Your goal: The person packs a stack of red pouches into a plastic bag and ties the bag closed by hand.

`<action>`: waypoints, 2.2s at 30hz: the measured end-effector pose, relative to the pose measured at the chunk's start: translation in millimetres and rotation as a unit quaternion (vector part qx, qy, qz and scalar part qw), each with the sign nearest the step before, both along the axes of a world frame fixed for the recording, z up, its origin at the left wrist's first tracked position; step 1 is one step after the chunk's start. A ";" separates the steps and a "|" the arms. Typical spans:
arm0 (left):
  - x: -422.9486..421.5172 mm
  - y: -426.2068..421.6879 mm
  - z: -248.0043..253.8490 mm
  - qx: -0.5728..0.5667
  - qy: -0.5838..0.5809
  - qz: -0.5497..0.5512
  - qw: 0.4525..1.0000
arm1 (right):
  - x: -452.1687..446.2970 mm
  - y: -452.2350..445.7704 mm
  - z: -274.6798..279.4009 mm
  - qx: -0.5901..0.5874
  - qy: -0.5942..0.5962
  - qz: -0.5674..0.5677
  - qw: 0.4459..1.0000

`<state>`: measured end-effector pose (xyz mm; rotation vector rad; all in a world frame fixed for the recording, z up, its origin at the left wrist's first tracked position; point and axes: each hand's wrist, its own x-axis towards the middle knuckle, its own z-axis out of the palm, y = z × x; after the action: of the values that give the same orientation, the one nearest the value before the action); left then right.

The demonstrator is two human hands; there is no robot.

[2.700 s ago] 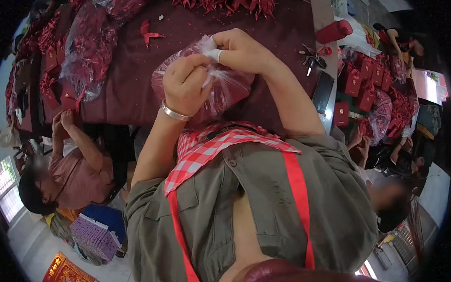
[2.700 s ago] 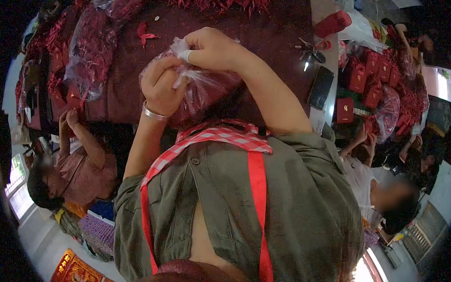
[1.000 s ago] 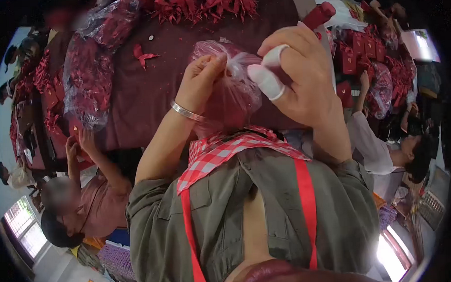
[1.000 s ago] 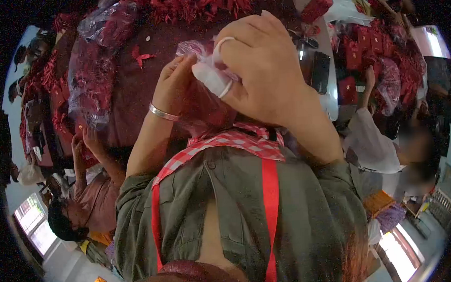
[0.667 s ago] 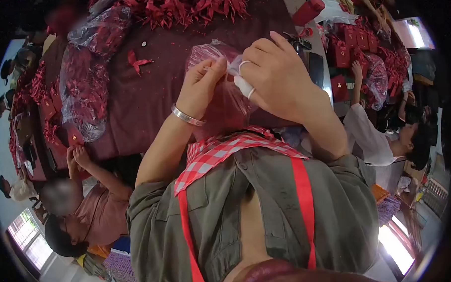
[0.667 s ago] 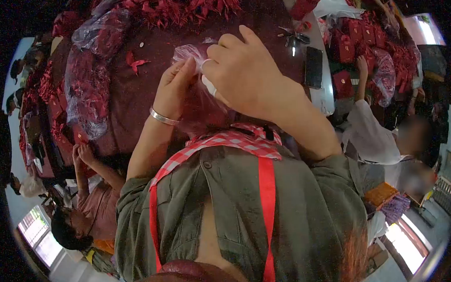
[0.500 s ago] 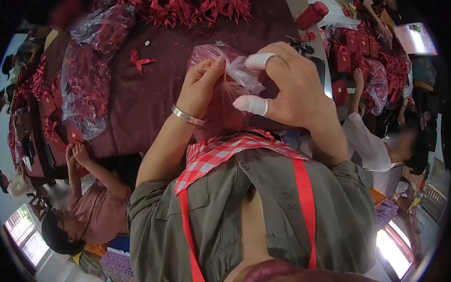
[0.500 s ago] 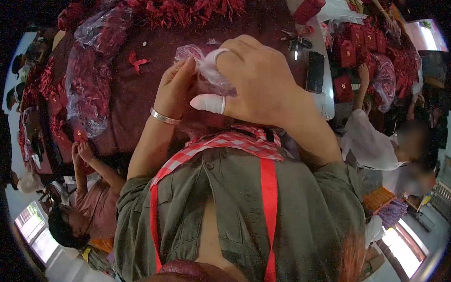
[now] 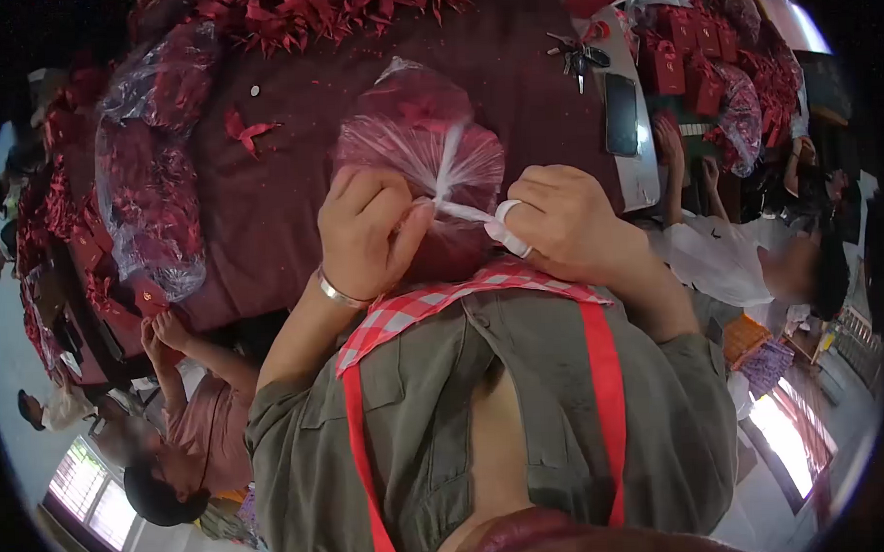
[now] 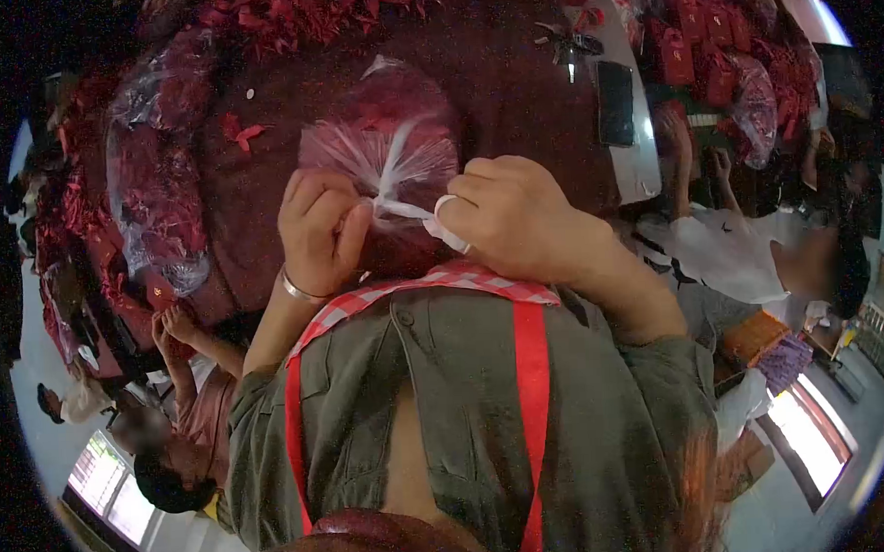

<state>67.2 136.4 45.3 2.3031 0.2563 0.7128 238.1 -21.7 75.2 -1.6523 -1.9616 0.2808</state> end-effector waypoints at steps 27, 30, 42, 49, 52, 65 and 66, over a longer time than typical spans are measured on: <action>65.5 112.0 -45.5 -0.015 0.136 0.039 0.990 | 79.6 107.3 -96.7 0.034 0.262 -0.189 0.946; 64.1 107.6 -42.9 0.013 0.082 0.072 0.994 | 87.4 112.7 -115.6 0.116 0.287 -0.147 0.939; 22.0 97.6 -38.2 -0.162 0.146 0.039 0.975 | 78.0 124.3 -102.5 0.028 0.381 -0.063 0.922; 9.9 80.4 -60.3 -0.145 0.050 0.075 0.985 | 75.6 114.0 -111.5 0.052 0.331 -0.027 0.942; 0.8 81.1 -59.0 -0.142 0.041 0.076 0.986 | 74.4 90.8 -95.9 -0.010 0.235 -0.019 0.972; -8.0 84.1 -57.7 -0.070 0.076 0.089 0.991 | 89.5 59.2 -86.6 -0.100 0.181 -0.002 0.978; -8.9 83.5 -57.5 -0.072 0.076 0.095 0.990 | 90.2 57.6 -87.2 -0.098 0.184 0.002 0.978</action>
<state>58.3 219.9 -12.2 2.2162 0.5862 0.5911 328.2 35.9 -12.1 -1.5794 -1.6983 0.7472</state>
